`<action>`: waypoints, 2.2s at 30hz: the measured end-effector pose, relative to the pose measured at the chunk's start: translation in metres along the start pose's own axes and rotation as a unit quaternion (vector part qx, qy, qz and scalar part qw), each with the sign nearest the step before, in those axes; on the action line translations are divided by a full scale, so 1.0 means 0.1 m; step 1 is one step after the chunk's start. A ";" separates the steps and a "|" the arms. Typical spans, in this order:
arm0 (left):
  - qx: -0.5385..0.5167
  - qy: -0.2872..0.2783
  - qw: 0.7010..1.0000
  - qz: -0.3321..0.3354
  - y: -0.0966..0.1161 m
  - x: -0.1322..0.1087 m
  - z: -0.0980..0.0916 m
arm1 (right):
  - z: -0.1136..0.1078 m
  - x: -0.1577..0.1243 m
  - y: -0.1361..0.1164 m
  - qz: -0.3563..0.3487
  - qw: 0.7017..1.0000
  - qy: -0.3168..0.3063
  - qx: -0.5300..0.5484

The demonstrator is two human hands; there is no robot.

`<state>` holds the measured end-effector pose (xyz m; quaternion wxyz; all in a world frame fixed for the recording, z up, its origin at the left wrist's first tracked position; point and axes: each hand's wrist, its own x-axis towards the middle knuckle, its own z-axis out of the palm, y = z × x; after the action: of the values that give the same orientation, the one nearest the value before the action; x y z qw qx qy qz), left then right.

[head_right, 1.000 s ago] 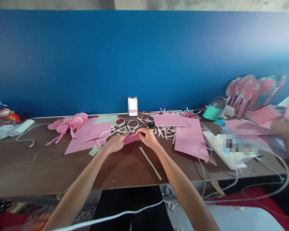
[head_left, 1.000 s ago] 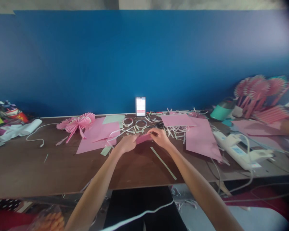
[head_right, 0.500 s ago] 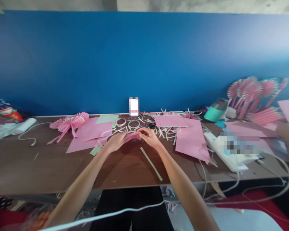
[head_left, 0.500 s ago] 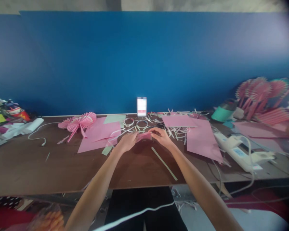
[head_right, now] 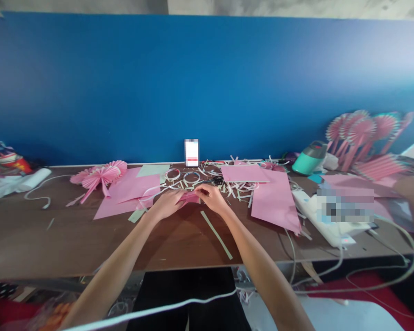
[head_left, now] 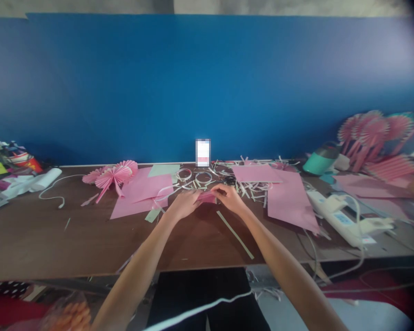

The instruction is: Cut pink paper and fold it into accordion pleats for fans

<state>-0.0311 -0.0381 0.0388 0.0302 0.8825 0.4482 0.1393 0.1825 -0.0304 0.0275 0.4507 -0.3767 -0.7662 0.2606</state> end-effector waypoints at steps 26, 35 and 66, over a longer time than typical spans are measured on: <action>-0.036 -0.083 0.993 -0.071 -0.08 -0.02 0.10 | -0.02 -0.04 -0.02 0.042 0.997 -0.033 0.051; -0.068 -0.082 0.991 -0.078 -0.05 -0.04 0.04 | -0.01 -0.02 0.01 0.024 0.998 -0.055 0.016; -0.044 -0.065 0.990 -0.114 0.08 -0.01 0.06 | 0.16 -0.01 0.11 0.050 0.995 -0.058 0.067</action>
<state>-0.0235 -0.0429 0.0342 0.1139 0.8305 0.5366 0.0967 0.1727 -0.0257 0.0113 0.4157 -0.3678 -0.7523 0.3549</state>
